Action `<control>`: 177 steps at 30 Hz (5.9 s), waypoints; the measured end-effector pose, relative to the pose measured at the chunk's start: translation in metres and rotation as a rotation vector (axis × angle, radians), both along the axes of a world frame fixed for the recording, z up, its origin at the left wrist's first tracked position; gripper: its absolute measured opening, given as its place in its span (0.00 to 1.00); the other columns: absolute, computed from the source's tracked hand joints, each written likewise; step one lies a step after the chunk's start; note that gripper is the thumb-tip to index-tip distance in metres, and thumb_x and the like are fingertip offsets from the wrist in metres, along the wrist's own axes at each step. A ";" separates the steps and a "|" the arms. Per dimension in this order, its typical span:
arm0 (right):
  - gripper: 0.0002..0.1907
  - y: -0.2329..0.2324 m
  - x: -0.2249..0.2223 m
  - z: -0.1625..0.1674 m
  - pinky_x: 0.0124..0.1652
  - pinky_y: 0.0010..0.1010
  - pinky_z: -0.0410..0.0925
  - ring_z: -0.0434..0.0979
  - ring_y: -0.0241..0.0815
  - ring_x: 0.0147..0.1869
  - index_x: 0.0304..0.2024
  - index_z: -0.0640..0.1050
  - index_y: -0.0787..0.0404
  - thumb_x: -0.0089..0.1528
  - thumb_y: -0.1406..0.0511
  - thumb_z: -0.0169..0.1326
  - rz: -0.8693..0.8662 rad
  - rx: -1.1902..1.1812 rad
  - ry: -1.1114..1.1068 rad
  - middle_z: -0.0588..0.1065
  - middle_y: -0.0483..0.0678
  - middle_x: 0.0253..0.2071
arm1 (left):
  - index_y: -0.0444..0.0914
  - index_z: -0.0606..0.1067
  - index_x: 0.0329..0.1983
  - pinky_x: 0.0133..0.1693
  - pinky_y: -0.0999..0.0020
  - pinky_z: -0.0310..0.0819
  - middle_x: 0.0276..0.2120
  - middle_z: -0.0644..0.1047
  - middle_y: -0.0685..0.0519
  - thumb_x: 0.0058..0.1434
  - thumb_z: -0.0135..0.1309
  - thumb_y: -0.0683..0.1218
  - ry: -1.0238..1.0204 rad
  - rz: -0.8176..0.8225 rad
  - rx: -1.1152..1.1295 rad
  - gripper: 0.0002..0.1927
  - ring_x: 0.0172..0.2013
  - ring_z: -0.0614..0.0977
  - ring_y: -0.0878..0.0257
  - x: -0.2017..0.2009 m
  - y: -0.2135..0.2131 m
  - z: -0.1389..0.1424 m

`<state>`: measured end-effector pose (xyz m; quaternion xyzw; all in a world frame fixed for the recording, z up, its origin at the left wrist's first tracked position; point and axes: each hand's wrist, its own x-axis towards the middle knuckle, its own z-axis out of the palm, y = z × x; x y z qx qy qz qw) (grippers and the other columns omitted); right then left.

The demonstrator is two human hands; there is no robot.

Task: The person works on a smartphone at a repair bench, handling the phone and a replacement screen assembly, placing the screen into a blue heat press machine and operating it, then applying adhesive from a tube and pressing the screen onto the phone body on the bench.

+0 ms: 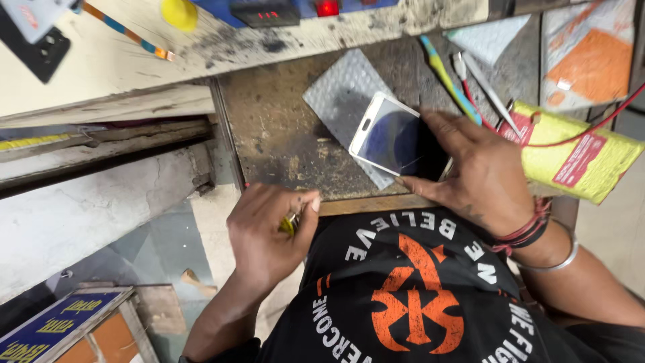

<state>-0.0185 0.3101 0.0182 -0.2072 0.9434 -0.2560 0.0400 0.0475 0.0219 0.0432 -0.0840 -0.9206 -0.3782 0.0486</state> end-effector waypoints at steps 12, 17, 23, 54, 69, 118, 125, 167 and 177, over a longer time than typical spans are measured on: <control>0.48 -0.019 -0.018 -0.001 0.42 0.42 0.74 0.80 0.59 0.47 0.62 0.73 0.63 0.43 0.48 0.68 -0.081 0.107 0.081 0.78 0.58 0.54 | 0.42 0.81 0.32 0.36 0.59 0.76 0.27 0.79 0.52 0.53 0.63 0.44 -0.039 0.188 0.085 0.04 0.32 0.82 0.54 -0.032 -0.004 -0.039; 0.25 0.026 -0.033 -0.026 0.47 0.29 0.73 0.83 0.39 0.48 0.55 0.81 0.62 0.57 0.60 0.64 -0.349 -0.368 -0.106 0.83 0.53 0.47 | 0.43 0.81 0.31 0.38 0.55 0.75 0.28 0.80 0.52 0.55 0.63 0.47 -0.100 0.196 0.053 0.04 0.35 0.82 0.53 -0.036 -0.011 -0.044; 0.17 0.093 -0.069 -0.034 0.41 0.39 0.74 0.81 0.50 0.39 0.50 0.86 0.71 0.65 0.64 0.62 -0.573 -0.393 -0.478 0.83 0.65 0.32 | 0.44 0.81 0.31 0.38 0.54 0.74 0.27 0.80 0.53 0.54 0.62 0.48 -0.119 0.211 0.055 0.05 0.36 0.81 0.53 -0.038 -0.010 -0.043; 0.50 -0.027 -0.004 0.008 0.57 0.44 0.65 0.73 0.55 0.57 0.66 0.67 0.68 0.49 0.48 0.66 0.086 0.362 0.133 0.73 0.56 0.57 | 0.40 0.81 0.33 0.36 0.58 0.74 0.28 0.78 0.53 0.57 0.64 0.44 0.001 0.173 0.049 0.04 0.32 0.79 0.54 -0.020 -0.002 -0.047; 0.46 -0.021 -0.001 0.019 0.50 0.42 0.71 0.76 0.57 0.50 0.67 0.69 0.67 0.50 0.57 0.70 0.064 0.273 0.026 0.72 0.59 0.52 | 0.41 0.80 0.34 0.36 0.61 0.71 0.27 0.74 0.55 0.61 0.64 0.44 0.003 0.135 0.047 0.03 0.31 0.77 0.57 -0.008 -0.001 -0.036; 0.47 -0.007 0.016 0.023 0.35 0.38 0.73 0.80 0.52 0.39 0.67 0.72 0.71 0.56 0.48 0.69 0.009 0.231 0.140 0.77 0.57 0.47 | 0.42 0.82 0.53 0.34 0.67 0.70 0.28 0.76 0.57 0.62 0.66 0.38 0.080 0.053 -0.006 0.16 0.31 0.75 0.64 0.015 0.001 -0.004; 0.46 -0.006 0.016 0.020 0.35 0.38 0.73 0.81 0.52 0.39 0.67 0.72 0.70 0.56 0.48 0.69 -0.005 0.224 0.139 0.77 0.57 0.47 | 0.42 0.83 0.52 0.33 0.68 0.69 0.27 0.76 0.57 0.62 0.66 0.38 0.057 0.058 -0.004 0.15 0.30 0.74 0.64 0.017 0.001 -0.004; 0.48 -0.004 0.010 0.007 0.38 0.40 0.73 0.79 0.55 0.40 0.69 0.70 0.70 0.57 0.46 0.67 -0.003 0.159 0.101 0.76 0.59 0.46 | 0.39 0.82 0.52 0.34 0.68 0.71 0.29 0.78 0.54 0.63 0.64 0.40 0.030 0.065 0.024 0.14 0.32 0.77 0.63 0.031 -0.004 -0.011; 0.52 -0.014 0.006 0.006 0.43 0.40 0.73 0.79 0.56 0.46 0.70 0.66 0.73 0.55 0.47 0.67 0.014 0.376 0.112 0.76 0.61 0.49 | 0.41 0.84 0.51 0.34 0.65 0.71 0.27 0.75 0.55 0.62 0.65 0.42 -0.046 0.095 -0.021 0.14 0.31 0.75 0.62 0.018 0.004 -0.028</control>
